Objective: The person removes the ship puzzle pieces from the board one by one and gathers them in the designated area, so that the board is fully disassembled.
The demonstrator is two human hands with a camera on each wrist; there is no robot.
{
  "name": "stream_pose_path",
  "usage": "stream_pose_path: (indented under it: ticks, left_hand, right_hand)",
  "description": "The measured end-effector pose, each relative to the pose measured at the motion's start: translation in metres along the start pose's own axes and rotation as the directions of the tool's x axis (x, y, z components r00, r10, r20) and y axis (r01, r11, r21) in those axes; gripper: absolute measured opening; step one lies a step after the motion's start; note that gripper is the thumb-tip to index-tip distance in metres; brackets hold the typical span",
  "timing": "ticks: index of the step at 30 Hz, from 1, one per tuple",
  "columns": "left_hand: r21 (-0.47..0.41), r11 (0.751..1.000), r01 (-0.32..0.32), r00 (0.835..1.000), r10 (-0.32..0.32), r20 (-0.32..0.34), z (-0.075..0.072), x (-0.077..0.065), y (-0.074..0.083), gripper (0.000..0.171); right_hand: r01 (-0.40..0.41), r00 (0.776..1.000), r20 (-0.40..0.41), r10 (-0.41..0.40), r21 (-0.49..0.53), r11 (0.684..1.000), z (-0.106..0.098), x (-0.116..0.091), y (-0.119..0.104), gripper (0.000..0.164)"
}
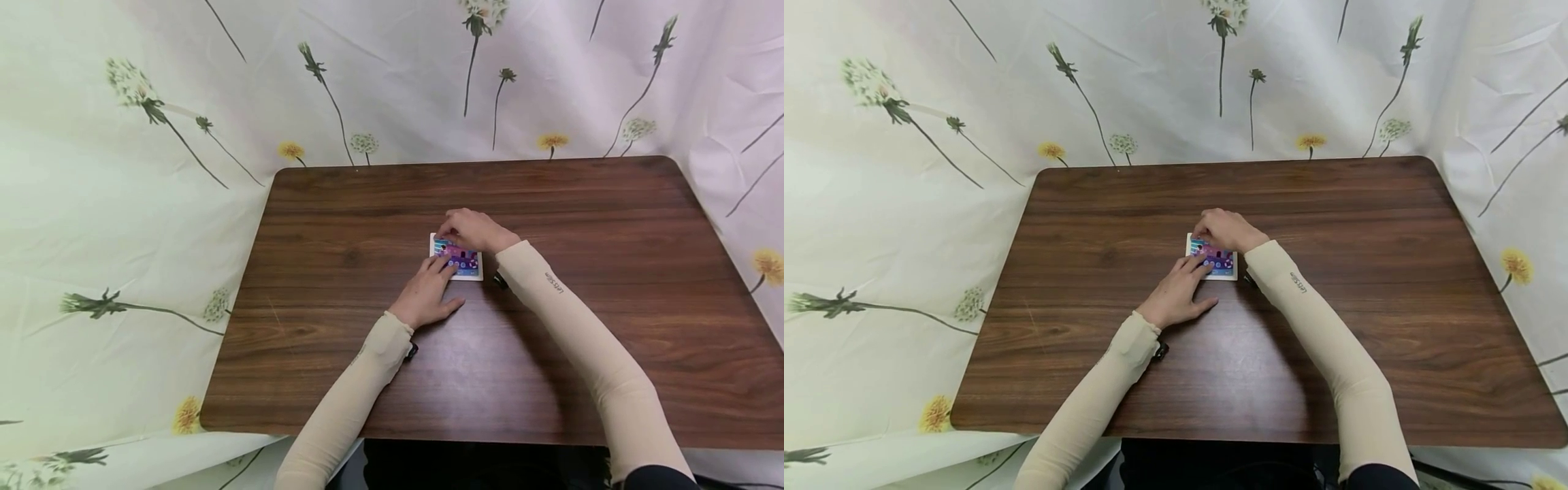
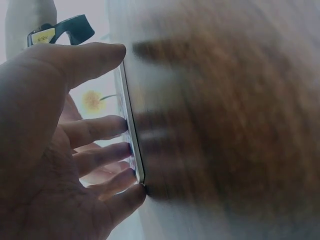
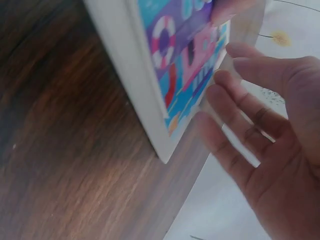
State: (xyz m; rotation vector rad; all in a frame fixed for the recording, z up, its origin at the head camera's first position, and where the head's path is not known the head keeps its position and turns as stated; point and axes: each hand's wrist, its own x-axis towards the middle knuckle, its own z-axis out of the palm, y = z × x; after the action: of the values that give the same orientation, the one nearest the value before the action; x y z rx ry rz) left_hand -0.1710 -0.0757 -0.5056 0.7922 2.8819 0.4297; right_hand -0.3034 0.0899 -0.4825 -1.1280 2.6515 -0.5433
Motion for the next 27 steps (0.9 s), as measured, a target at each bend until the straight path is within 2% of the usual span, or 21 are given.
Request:
stream_pose_path:
  ticks: [7, 19, 22, 27]
  left_hand:
    - [0.003, 1.000, 0.010, 1.000, -0.010, 0.020, -0.001, 0.000, 0.002, 0.075]
    - [0.010, 1.000, 0.012, 1.000, -0.012, 0.016, 0.001, 0.000, 0.001, 0.075]
    - [0.009, 1.000, 0.017, 1.000, -0.017, 0.017, 0.000, 0.000, 0.001, 0.075]
    - [0.006, 1.000, 0.013, 0.999, -0.013, 0.030, -0.002, -0.001, -0.001, 0.073]
  right_hand:
    - [0.004, 1.000, -0.013, -0.005, -0.046, 0.999, 0.001, -0.001, 0.002, 0.021]
    - [0.096, 0.994, -0.036, -0.100, -0.086, 0.992, 0.002, 0.000, 0.012, 0.019]
    - [0.097, 0.995, -0.024, -0.100, -0.089, 0.991, 0.002, -0.001, 0.013, 0.020]
    - [0.101, 0.995, 0.019, -0.099, -0.170, 0.980, 0.002, -0.003, 0.011, 0.025]
